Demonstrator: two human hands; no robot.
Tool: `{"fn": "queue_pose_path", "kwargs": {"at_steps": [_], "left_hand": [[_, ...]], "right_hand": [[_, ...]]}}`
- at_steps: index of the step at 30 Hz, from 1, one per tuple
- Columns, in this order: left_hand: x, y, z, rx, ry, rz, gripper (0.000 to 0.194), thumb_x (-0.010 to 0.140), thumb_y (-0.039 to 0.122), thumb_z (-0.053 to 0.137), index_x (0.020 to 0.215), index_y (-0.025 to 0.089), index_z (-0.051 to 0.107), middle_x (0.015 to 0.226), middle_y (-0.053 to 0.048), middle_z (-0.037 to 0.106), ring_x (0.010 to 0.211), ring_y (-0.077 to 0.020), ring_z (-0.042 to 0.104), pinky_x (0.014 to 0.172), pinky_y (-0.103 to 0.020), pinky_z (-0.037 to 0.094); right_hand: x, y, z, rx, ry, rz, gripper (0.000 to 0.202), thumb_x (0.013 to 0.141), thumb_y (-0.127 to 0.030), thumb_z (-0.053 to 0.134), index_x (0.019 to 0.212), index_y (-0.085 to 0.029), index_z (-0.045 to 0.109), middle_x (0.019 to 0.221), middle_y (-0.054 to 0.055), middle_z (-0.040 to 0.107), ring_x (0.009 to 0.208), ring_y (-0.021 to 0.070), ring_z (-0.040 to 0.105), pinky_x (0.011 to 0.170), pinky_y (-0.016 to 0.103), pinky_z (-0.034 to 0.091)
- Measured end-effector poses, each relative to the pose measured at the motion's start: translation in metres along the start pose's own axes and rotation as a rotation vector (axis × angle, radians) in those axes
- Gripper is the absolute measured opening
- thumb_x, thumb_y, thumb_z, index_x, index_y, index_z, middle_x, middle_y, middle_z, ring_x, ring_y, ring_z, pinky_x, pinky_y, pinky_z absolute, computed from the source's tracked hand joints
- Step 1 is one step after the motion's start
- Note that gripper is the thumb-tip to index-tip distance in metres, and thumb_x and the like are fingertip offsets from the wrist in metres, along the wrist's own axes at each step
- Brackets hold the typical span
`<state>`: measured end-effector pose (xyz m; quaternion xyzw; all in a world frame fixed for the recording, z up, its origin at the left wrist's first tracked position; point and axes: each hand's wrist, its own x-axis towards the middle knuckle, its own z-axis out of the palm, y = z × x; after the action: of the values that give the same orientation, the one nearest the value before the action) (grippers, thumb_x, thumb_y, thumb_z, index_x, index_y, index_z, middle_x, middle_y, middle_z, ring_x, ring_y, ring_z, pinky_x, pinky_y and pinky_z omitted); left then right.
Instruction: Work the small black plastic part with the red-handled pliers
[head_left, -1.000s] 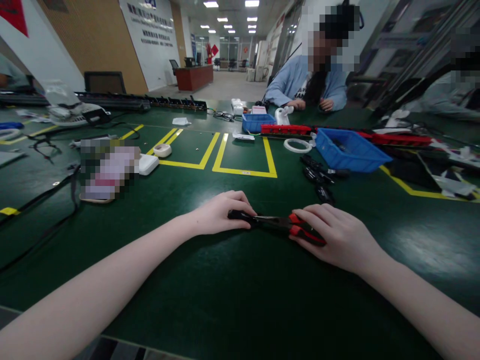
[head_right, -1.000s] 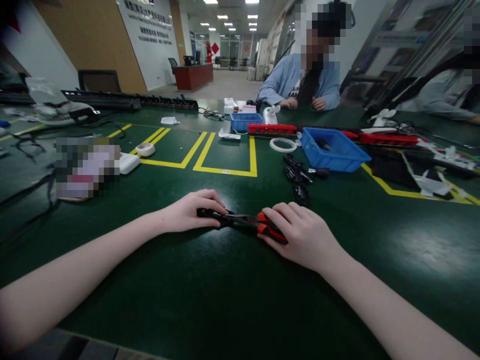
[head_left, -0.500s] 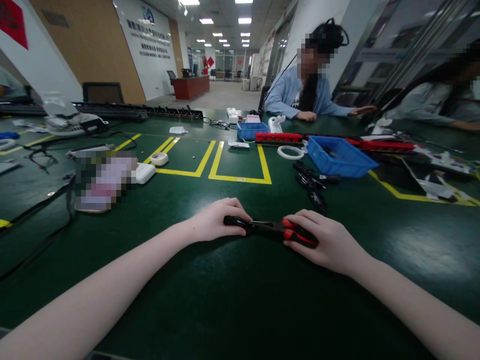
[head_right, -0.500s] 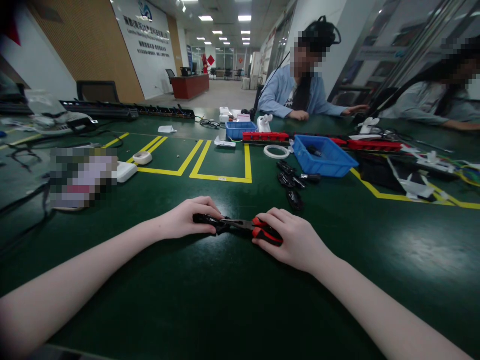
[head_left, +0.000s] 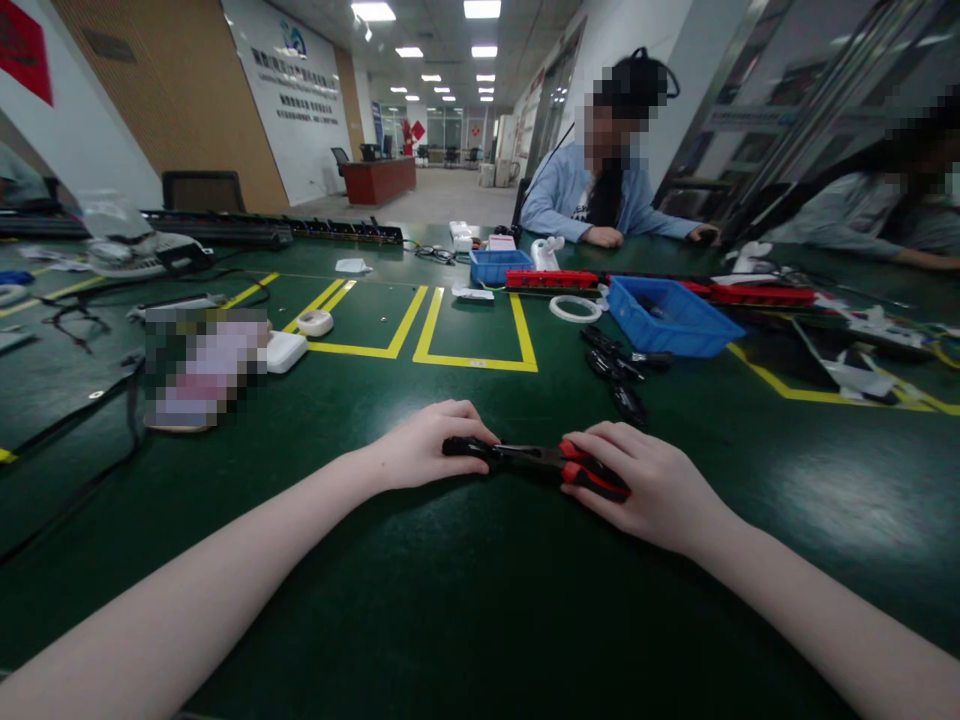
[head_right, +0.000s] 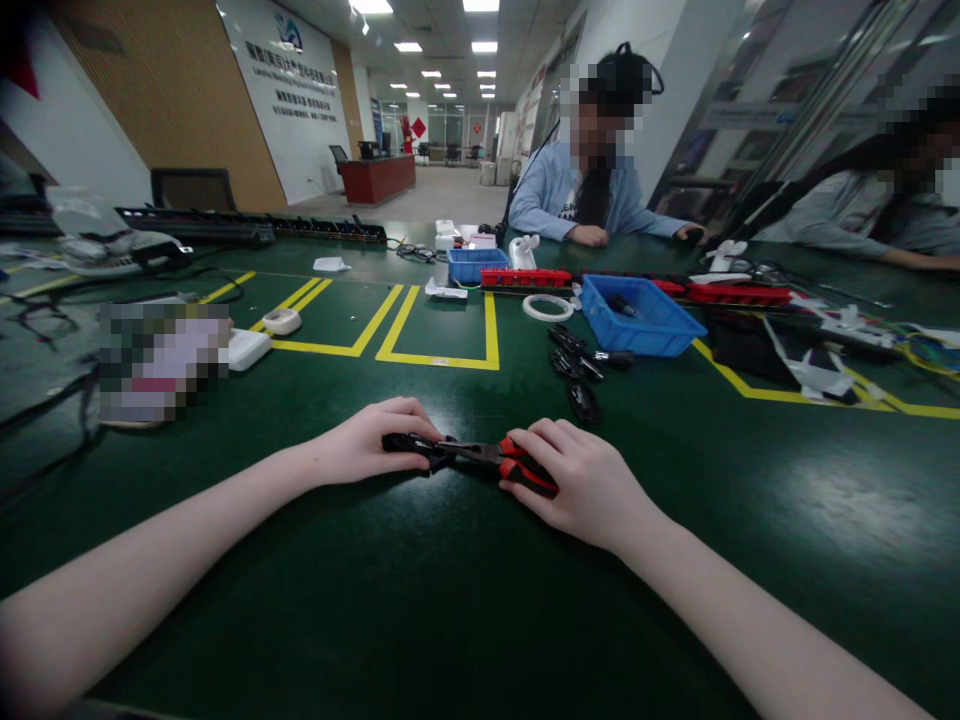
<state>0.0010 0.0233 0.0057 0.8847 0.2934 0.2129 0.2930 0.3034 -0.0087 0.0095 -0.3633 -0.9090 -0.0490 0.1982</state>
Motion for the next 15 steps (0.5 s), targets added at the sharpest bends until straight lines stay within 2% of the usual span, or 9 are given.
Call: {"fn": "queue_pose_path", "kwargs": {"at_steps": [5, 15], "left_hand": [[-0.0002, -0.0006, 0.0004, -0.019, -0.001, -0.01, 0.025, 0.089, 0.028, 0.066, 0.114, 0.022, 0.067, 0.107, -0.005, 0.059, 0.099, -0.0205, 0.059, 0.088, -0.037, 0.048], [-0.0003, -0.0006, 0.0005, -0.012, -0.009, -0.034, 0.025, 0.089, 0.029, 0.067, 0.114, 0.023, 0.067, 0.107, -0.005, 0.058, 0.1, -0.0206, 0.058, 0.089, -0.037, 0.047]], "right_hand": [[0.0003, 0.0001, -0.0002, -0.078, 0.025, -0.049, 0.036, 0.087, -0.036, 0.061, 0.117, -0.016, 0.061, 0.104, 0.013, 0.068, 0.085, 0.0248, 0.066, 0.072, 0.039, 0.058], [-0.0002, 0.0009, 0.0007, 0.068, -0.041, 0.051, 0.035, 0.086, -0.037, 0.063, 0.117, -0.019, 0.06, 0.106, 0.011, 0.067, 0.085, 0.0225, 0.067, 0.07, 0.036, 0.058]]}}
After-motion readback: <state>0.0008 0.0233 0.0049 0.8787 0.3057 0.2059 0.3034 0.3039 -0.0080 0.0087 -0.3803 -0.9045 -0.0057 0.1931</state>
